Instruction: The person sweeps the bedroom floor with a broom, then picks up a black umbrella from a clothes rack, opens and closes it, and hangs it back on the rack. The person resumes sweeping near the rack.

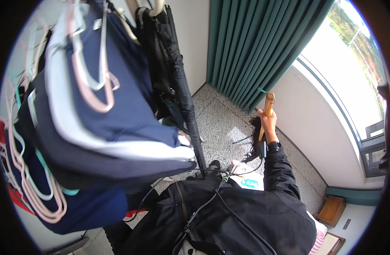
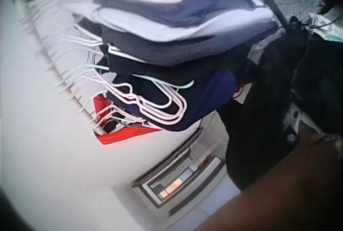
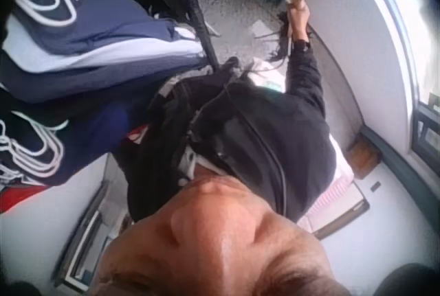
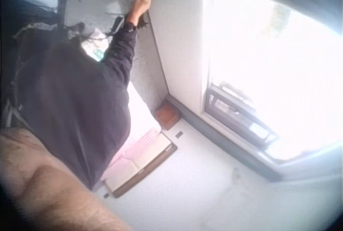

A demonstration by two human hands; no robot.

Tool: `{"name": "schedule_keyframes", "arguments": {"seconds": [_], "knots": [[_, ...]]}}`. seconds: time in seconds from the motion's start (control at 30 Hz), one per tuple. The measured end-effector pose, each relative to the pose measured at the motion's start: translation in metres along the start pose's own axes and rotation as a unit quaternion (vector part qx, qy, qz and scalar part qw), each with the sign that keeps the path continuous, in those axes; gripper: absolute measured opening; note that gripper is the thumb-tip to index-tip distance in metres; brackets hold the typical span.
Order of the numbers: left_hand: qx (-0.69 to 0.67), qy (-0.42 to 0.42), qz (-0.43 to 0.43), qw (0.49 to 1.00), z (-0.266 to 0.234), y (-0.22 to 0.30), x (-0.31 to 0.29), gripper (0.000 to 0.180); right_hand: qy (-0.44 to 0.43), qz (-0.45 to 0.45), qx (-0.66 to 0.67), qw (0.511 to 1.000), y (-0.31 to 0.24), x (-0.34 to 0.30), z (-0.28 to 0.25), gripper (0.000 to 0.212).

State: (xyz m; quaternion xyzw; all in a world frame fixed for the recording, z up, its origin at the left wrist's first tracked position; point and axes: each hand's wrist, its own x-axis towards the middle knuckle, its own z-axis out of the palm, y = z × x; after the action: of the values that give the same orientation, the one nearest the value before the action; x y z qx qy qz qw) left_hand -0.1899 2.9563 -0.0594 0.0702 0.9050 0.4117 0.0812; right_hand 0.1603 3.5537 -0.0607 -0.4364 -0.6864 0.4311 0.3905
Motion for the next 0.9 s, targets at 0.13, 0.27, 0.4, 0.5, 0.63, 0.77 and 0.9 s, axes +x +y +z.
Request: {"name": "schedule_keyframes", "arguments": {"seconds": [0.13,0.27,0.4,0.5,0.63,0.77,0.9], "knots": [[-0.004,0.006,-0.075,0.997,-0.044,-0.031,-0.057,0.017,-0.018,0.026,-0.024,0.999,0.005,0.0,-0.001,0.02],[-0.007,0.025,-0.152,0.988,-0.09,-0.054,-0.113,0.017,-0.04,0.046,-0.01,0.998,0.008,0.005,-0.002,0.02],[-0.014,0.066,-0.234,0.97,-0.139,-0.06,-0.18,0.017,-0.077,0.059,-0.065,0.993,0.011,0.013,-0.007,0.024],[-0.018,0.11,-0.289,0.951,-0.177,-0.056,-0.237,0.016,-0.108,0.059,-0.103,0.987,0.015,0.022,-0.006,0.027],[-0.034,0.178,-0.346,0.921,-0.217,-0.048,-0.297,0.016,-0.18,0.07,-0.146,0.97,0.032,0.037,0.013,0.033],[-0.061,0.254,-0.386,0.885,-0.237,-0.026,-0.354,0.016,-0.233,0.054,-0.178,0.954,0.053,0.051,0.026,0.036],[-0.085,0.314,-0.412,0.851,-0.233,0.007,-0.403,0.015,-0.287,0.033,-0.192,0.938,0.067,0.078,0.007,0.036]]}}
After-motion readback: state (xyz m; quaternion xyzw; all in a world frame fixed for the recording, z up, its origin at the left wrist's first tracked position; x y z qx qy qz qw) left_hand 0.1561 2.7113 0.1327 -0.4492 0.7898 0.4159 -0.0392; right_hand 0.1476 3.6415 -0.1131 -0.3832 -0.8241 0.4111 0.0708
